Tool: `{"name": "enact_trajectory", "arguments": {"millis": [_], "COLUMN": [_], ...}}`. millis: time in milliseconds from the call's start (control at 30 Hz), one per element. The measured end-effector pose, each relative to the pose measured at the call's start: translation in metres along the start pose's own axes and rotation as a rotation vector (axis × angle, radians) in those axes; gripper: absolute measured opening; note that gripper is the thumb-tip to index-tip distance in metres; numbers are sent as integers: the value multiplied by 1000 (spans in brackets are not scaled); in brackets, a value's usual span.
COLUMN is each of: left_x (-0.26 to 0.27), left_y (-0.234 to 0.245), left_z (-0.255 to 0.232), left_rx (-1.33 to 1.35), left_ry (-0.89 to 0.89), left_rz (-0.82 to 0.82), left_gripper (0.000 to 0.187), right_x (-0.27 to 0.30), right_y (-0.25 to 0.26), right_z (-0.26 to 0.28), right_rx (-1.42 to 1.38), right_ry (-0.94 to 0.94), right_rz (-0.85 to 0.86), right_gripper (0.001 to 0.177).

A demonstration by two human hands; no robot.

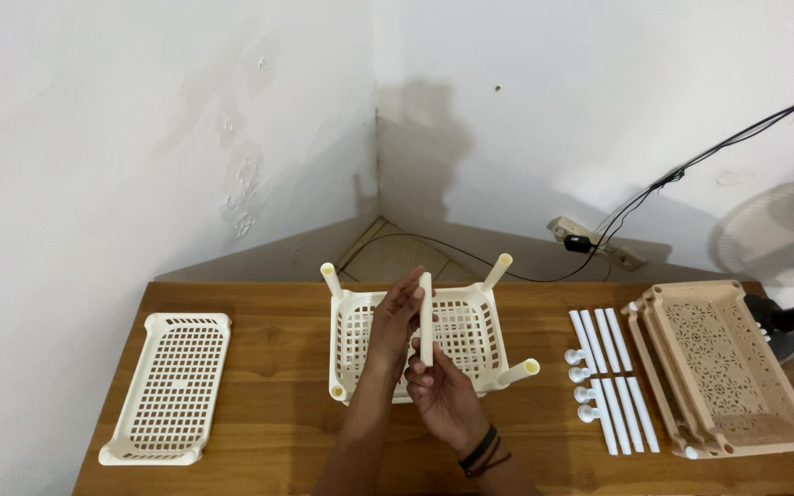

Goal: The person assembles a white plastic stool by inserting cylindrical legs into the underside of a perforated seat. They handle the seat and legs, aligning and pushing each leg into place on a wooden table.

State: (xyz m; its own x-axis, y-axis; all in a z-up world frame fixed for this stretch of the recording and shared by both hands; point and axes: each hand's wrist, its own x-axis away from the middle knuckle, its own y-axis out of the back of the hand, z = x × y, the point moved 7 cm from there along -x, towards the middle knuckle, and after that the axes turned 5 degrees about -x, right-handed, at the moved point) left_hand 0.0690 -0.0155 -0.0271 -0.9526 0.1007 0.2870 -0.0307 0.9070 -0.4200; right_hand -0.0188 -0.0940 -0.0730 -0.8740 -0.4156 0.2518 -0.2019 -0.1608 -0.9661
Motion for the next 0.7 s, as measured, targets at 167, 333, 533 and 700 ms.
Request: {"name": "enact_trajectory", "arguments": {"millis": [167,333,533,700], "left_x": [2,0,0,-5], "left_y": [-1,-1,7,12], "left_z": [0,-3,0,6], "left_rx": [-4,35,-19,44], "left_ry": [40,33,36,16], "left_rz": [-1,17,11,45], "left_gripper": [49,50,50,50], "right_x": [0,-3,-4,-6], "right_y": [-1,-5,-10,-12], "right_z": [-1,-4,-9,-13], "right_rx": [5,23,78,80], "right_ry": [4,-3,17,1], "right_rz": [-32,-9,-11,-15], "right_gripper": [37,35,35,33]}}
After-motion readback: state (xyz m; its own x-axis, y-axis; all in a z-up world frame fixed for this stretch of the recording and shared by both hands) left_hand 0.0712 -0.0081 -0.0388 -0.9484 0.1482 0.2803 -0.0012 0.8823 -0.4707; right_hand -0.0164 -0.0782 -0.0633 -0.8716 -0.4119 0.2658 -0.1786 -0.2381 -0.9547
